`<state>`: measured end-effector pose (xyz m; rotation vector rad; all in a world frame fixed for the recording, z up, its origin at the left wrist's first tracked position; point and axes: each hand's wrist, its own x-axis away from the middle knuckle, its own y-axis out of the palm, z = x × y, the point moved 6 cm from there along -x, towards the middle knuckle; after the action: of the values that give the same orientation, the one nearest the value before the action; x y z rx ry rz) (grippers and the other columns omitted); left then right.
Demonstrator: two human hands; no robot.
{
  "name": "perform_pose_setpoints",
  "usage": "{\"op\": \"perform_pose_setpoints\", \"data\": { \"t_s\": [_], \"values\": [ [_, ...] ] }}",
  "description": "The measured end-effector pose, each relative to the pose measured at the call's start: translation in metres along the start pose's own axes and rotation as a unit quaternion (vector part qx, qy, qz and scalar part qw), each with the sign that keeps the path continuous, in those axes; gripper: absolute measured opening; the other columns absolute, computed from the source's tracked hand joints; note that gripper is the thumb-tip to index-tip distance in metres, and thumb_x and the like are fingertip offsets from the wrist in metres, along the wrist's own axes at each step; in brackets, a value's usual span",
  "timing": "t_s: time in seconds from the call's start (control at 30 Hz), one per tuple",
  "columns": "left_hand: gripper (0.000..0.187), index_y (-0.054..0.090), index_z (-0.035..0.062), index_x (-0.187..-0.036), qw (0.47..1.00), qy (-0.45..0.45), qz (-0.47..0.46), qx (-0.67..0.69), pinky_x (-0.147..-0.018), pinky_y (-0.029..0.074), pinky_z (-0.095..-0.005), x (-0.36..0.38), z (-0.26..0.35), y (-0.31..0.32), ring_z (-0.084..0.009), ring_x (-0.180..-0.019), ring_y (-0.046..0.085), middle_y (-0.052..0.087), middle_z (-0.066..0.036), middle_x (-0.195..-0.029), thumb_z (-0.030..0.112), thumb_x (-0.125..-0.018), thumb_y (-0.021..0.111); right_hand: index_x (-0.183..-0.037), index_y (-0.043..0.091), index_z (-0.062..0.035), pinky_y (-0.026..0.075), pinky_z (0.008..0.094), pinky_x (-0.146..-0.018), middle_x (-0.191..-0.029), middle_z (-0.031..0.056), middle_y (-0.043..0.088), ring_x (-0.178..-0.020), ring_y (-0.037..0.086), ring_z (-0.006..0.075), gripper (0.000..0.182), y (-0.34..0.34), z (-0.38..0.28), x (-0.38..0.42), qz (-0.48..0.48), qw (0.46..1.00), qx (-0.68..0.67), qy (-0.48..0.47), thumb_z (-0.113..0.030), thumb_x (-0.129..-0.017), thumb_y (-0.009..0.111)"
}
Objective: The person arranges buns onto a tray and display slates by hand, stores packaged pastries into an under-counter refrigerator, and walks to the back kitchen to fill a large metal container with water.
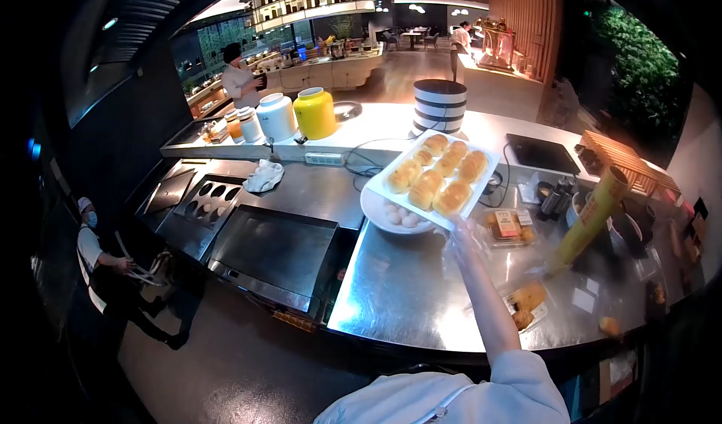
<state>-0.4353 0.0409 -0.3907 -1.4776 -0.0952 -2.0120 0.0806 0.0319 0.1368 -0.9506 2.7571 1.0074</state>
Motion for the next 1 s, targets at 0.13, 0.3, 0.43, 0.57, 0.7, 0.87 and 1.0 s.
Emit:
{"op": "perform_pose_setpoints", "data": {
  "t_s": [0.13,0.3,0.43,0.57,0.7,0.87,1.0],
  "values": [
    [0.018,0.060,0.0060,-0.085,0.999,0.014,-0.004,0.031,-0.066,0.047,-0.0330,-0.001,0.015,0.007,-0.0224,-0.073,0.057,0.059,-0.010,-0.081,0.018,-0.075,0.050,-0.091,0.053,-0.0037,0.039,0.0172,-0.057,-0.075,0.0010,0.054,-0.061,0.049,0.0075,0.023,-0.008,-0.004,-0.002,0.042,0.998,0.037,-0.013,-0.022,-0.078,0.057],
    [0.015,0.058,0.0048,-0.084,0.995,0.045,0.002,0.094,-0.061,0.048,-0.0335,-0.001,0.035,0.011,-0.0226,-0.068,0.057,0.058,-0.011,-0.077,0.014,-0.076,0.050,-0.093,0.053,-0.0036,0.042,0.0200,-0.059,-0.081,0.0033,0.056,-0.066,0.053,0.0095,0.021,-0.012,0.000,-0.004,0.049,0.998,0.029,0.014,-0.017,-0.076,0.057],
    [0.013,0.057,0.0038,-0.083,0.979,0.069,0.024,0.190,-0.057,0.049,-0.0339,0.005,0.057,0.000,-0.0227,-0.064,0.057,0.057,-0.011,-0.073,0.011,-0.076,0.049,-0.095,0.052,-0.0016,0.046,0.0229,-0.059,-0.082,0.0043,0.056,-0.067,0.055,0.0125,0.024,-0.032,0.016,-0.009,0.015,0.999,0.017,0.030,-0.016,-0.076,0.056],
    [0.011,0.056,0.0028,-0.083,0.960,0.082,0.054,0.263,-0.053,0.050,-0.0343,0.031,0.067,-0.012,-0.0229,-0.060,0.057,0.057,-0.012,-0.070,0.008,-0.076,0.049,-0.100,0.051,-0.0005,0.049,0.0289,-0.064,-0.087,0.0061,0.056,-0.077,0.055,0.0150,0.028,-0.048,0.040,-0.013,0.047,0.998,0.018,0.036,-0.017,-0.077,0.056],
    [0.011,0.056,0.0029,-0.083,0.958,0.076,0.042,0.272,-0.052,0.049,-0.0336,0.028,0.044,-0.014,-0.0218,-0.060,0.056,0.057,-0.011,-0.069,0.008,-0.076,0.049,-0.104,0.050,-0.0019,0.048,0.0296,-0.067,-0.097,0.0073,0.054,-0.084,0.054,0.0158,0.032,-0.064,0.065,-0.015,0.048,0.998,0.042,0.022,-0.025,-0.081,0.052],
    [0.010,0.056,0.0029,-0.082,0.976,0.032,0.010,0.217,-0.052,0.048,-0.0327,0.013,-0.008,-0.009,-0.0205,-0.059,0.055,0.056,-0.011,-0.069,0.007,-0.076,0.050,-0.104,0.050,-0.0032,0.044,0.0276,-0.073,-0.095,0.0045,0.055,-0.084,0.053,0.0137,0.031,-0.088,0.101,-0.029,0.027,0.998,0.057,0.003,-0.026,-0.084,0.050],
    [0.010,0.056,0.0029,-0.082,0.981,0.011,-0.005,0.191,-0.051,0.047,-0.0320,0.007,-0.024,-0.007,-0.0195,-0.059,0.055,0.056,-0.010,-0.069,0.007,-0.076,0.050,-0.099,0.051,-0.0023,0.046,0.0288,-0.068,-0.089,0.0063,0.056,-0.076,0.055,0.0158,0.024,-0.108,0.114,-0.030,0.095,0.993,0.037,0.053,-0.019,-0.082,0.052]
  ]
}}
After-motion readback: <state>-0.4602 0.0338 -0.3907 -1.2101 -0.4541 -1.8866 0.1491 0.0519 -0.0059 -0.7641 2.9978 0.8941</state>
